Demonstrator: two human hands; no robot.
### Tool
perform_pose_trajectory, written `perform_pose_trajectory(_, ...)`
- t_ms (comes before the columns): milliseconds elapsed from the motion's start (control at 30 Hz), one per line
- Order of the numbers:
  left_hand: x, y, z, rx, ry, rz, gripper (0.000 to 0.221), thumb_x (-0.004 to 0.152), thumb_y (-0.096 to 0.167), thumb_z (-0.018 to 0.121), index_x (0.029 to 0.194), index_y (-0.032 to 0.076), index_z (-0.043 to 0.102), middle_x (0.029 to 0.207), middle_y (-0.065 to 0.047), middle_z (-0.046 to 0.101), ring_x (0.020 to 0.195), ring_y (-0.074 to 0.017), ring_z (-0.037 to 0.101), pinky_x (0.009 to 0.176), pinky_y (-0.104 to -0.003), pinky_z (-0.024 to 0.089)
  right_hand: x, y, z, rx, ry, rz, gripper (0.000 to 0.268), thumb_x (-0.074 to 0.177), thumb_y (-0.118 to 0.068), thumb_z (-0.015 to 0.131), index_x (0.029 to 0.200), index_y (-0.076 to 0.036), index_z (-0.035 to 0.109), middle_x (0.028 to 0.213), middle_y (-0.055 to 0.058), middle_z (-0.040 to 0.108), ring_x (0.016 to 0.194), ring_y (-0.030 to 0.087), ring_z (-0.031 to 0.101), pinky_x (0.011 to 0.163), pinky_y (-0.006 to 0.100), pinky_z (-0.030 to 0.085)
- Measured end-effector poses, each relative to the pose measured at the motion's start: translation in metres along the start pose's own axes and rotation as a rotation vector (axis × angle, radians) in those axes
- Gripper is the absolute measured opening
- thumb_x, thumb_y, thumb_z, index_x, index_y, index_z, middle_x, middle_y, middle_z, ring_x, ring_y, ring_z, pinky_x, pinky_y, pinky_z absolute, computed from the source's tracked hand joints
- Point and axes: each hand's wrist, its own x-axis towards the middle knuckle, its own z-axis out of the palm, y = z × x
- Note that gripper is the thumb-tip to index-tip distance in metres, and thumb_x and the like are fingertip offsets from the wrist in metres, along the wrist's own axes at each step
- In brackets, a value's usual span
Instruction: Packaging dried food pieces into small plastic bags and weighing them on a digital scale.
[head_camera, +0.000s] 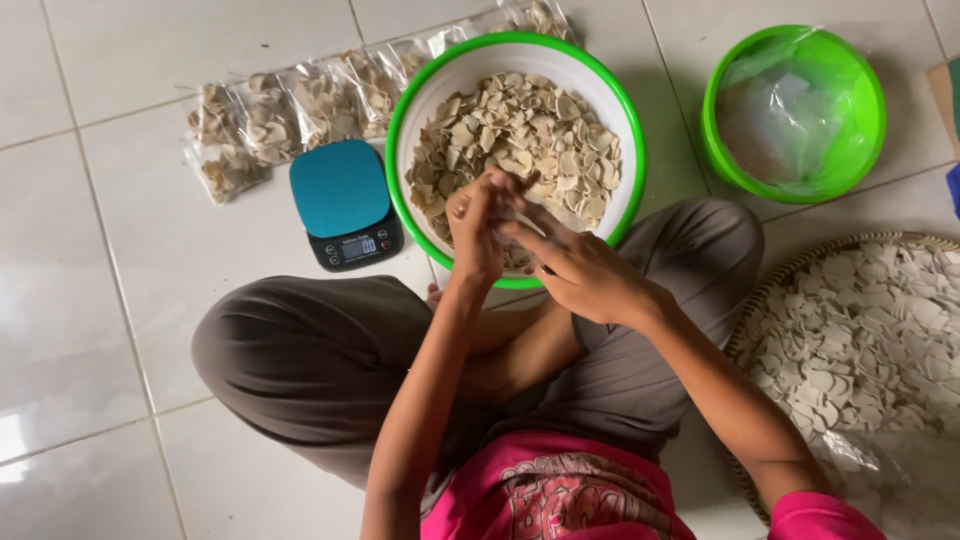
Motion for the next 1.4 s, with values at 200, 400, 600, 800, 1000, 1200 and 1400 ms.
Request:
perform_pose_trajectory(200,0.050,-0.002,-0.050,-0.265,0.263,-0.256,0.022,0.084,0.031,0.076,0.083,0.010,0.069,0.082,-0.005,0.072,0.081,-0.0205,0.069,0.074,-0.043,0.057,-0.003,0.018,-0.027,0.271,0.155,-0.080,0.030,0.105,-0.013,0.039,0.119,-0.005,0.064,0.148,0.018,0.053,0.123,0.038,0.064,0.093,0.046,0.056)
perform_pose_trajectory(400,0.039,0.022,-0.049,-0.551,0.298,-0.322,0.030,0.085,0.027,0.075,0.066,0.013,0.056,0.073,-0.006,0.061,0.091,-0.0241,0.068,0.105,-0.055,0.052,0.010,0.099,-0.041,0.288,0.600,0.311,0.051,0.120,-0.035,0.054,0.077,-0.010,0.069,0.060,0.005,0.063,0.053,0.013,0.061,0.058,0.021,0.053)
perform_pose_trajectory(600,0.047,0.004,-0.077,-0.720,0.224,-0.232,0.023,0.077,0.025,0.082,0.075,0.011,0.064,0.080,-0.007,0.067,0.085,-0.0222,0.069,0.106,-0.062,0.052,0.042,0.147,-0.006,0.136,0.424,0.159,0.068,0.115,-0.043,0.038,0.086,0.005,0.077,0.068,0.018,0.075,0.051,0.021,0.076,0.041,0.021,0.056)
perform_pose_trajectory(800,0.040,0.027,-0.052,-0.706,0.349,-0.274,0.043,0.078,0.020,0.077,0.055,0.017,0.041,0.069,-0.006,0.055,0.086,-0.0223,0.068,0.107,-0.055,0.054,0.054,0.129,0.025,0.051,0.265,-0.024,0.052,0.112,-0.023,0.061,0.068,0.006,0.066,0.059,0.025,0.063,0.060,0.038,0.070,0.052,0.043,0.051)
perform_pose_trajectory(1000,0.044,0.015,-0.062,-0.672,0.333,-0.257,0.045,0.079,0.023,0.076,0.054,0.018,0.040,0.069,-0.005,0.055,0.087,-0.0203,0.069,0.106,-0.054,0.053,0.044,0.134,0.029,0.084,-0.006,0.051,0.011,0.093,-0.007,0.071,0.096,0.000,0.079,0.076,0.019,0.074,0.081,0.041,0.072,0.078,0.052,0.057)
perform_pose_trajectory(1200,0.051,-0.003,-0.084,-0.618,0.340,-0.268,0.039,0.080,0.023,0.076,0.057,0.019,0.045,0.075,-0.002,0.059,0.088,-0.0184,0.070,0.094,-0.047,0.056,0.045,0.135,0.034,-0.042,-0.091,0.418,0.018,0.092,-0.025,0.066,0.084,-0.021,0.082,0.065,-0.002,0.073,0.075,0.021,0.074,0.079,0.038,0.057)
perform_pose_trajectory(1400,0.048,0.003,-0.077,-0.593,0.348,-0.279,0.035,0.079,0.024,0.077,0.059,0.018,0.049,0.077,-0.002,0.063,0.087,-0.0174,0.071,0.089,-0.043,0.058,0.041,0.147,0.047,0.248,-0.132,0.334,0.016,0.093,-0.011,0.064,0.096,-0.009,0.079,0.076,0.008,0.077,0.051,0.017,0.068,0.058,0.030,0.055)
